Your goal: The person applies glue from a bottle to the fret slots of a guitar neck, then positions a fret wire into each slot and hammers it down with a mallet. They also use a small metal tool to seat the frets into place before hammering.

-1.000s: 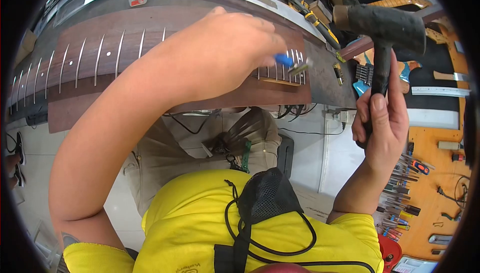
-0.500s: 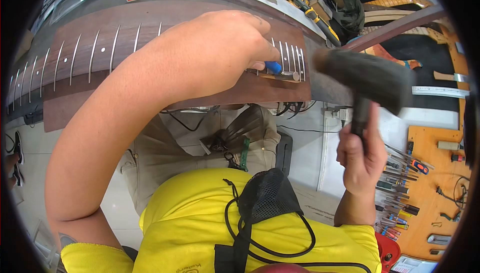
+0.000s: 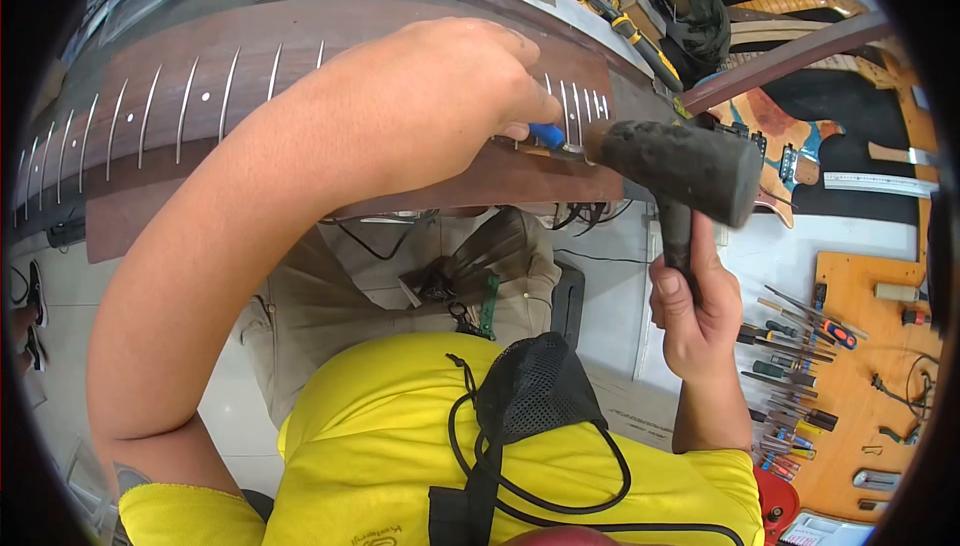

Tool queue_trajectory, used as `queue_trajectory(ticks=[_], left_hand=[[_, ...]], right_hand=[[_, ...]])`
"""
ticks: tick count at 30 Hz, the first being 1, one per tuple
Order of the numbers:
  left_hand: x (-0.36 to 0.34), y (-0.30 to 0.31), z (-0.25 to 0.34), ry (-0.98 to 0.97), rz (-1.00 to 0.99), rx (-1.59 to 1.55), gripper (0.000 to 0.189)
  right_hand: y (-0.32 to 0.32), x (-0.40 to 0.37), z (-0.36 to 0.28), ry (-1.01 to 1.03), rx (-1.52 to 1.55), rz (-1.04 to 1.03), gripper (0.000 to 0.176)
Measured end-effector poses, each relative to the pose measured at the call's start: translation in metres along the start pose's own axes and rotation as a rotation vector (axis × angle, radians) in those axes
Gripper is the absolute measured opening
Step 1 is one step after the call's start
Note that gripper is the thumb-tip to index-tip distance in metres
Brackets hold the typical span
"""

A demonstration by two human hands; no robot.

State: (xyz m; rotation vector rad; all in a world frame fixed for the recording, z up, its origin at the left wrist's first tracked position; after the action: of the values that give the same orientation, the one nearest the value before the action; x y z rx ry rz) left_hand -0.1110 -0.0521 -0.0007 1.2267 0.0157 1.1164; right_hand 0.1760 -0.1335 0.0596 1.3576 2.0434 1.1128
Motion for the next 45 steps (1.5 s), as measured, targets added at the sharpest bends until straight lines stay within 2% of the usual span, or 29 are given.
queue_trajectory(ticks=[2, 3, 4, 7, 10, 13, 16, 17, 18, 20, 24, 26, 28, 30, 38, 40, 45], left_hand=[[0.000, -0.001, -0.004, -0.001, -0.002, 0.014, 0.022], [0.001, -0.002, -0.008, -0.011, 0.077, -0.056, 0.023], [0.001, -0.002, -0.009, -0.025, 0.152, -0.129, 0.024], [0.003, 0.004, -0.009, 0.073, 0.100, -0.127, 0.024], [0.001, -0.002, -0.011, 0.029, 0.125, -0.134, 0.025], [-0.001, -0.003, -0.006, 0.044, 0.075, -0.062, 0.024], [-0.001, -0.002, -0.004, 0.058, 0.033, -0.028, 0.024], [0.000, -0.002, -0.003, 0.056, 0.035, -0.027, 0.024], [0.001, -0.002, -0.003, 0.081, 0.022, -0.014, 0.024], [0.001, -0.002, -0.006, 0.117, 0.009, 0.000, 0.023], [0.002, -0.002, -0.005, 0.103, 0.014, 0.000, 0.024], [0.004, -0.003, -0.006, 0.106, 0.003, -0.001, 0.024], [0.002, -0.004, -0.007, 0.113, 0.079, -0.016, 0.024], [0.002, -0.003, -0.008, 0.122, 0.073, -0.010, 0.024], [0.001, -0.002, -0.007, 0.096, 0.031, -0.001, 0.023], [0.003, -0.002, -0.008, 0.130, 0.085, 0.015, 0.023], [0.001, 0.000, -0.007, 0.118, 0.068, -0.017, 0.023]], right_hand=[[0.006, -0.010, 0.007, 0.080, 0.111, 0.130, 0.057], [0.007, -0.009, 0.000, 0.090, 0.166, 0.231, 0.062], [0.011, -0.005, -0.005, 0.115, 0.197, 0.234, 0.067], [0.014, 0.006, -0.014, 0.058, 0.243, 0.337, 0.071], [0.014, 0.011, -0.013, 0.025, 0.224, 0.377, 0.071], [0.011, 0.009, -0.012, 0.014, 0.296, 0.325, 0.071], [0.009, 0.009, -0.006, -0.087, 0.105, 0.132, 0.063], [0.008, 0.011, 0.000, -0.031, 0.007, 0.022, 0.063], [0.005, 0.013, 0.000, 0.002, -0.023, -0.001, 0.063], [-0.003, 0.008, 0.002, 0.002, 0.113, 0.121, 0.062], [0.003, 0.018, -0.007, -0.071, 0.029, 0.046, 0.062], [0.009, 0.019, -0.007, 0.008, 0.049, 0.111, 0.062], [0.006, 0.024, -0.020, 0.014, 0.203, 0.257, 0.063], [0.004, 0.028, -0.021, 0.006, 0.130, 0.201, 0.063], [0.001, 0.034, -0.029, -0.050, 0.176, 0.287, 0.061], [0.001, 0.032, -0.027, -0.059, 0.162, 0.275, 0.061], [-0.003, 0.036, -0.020, -0.051, 0.074, 0.174, 0.062]])
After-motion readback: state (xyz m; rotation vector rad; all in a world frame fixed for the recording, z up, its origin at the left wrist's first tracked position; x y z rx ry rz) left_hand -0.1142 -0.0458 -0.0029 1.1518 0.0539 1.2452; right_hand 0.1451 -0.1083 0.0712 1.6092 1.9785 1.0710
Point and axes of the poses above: each hand's wrist, its own x-axis towards the middle knuckle, its own y-axis out of the back of the hand, z = x × y, the point moved 3 cm from there along x, towards the middle knuckle
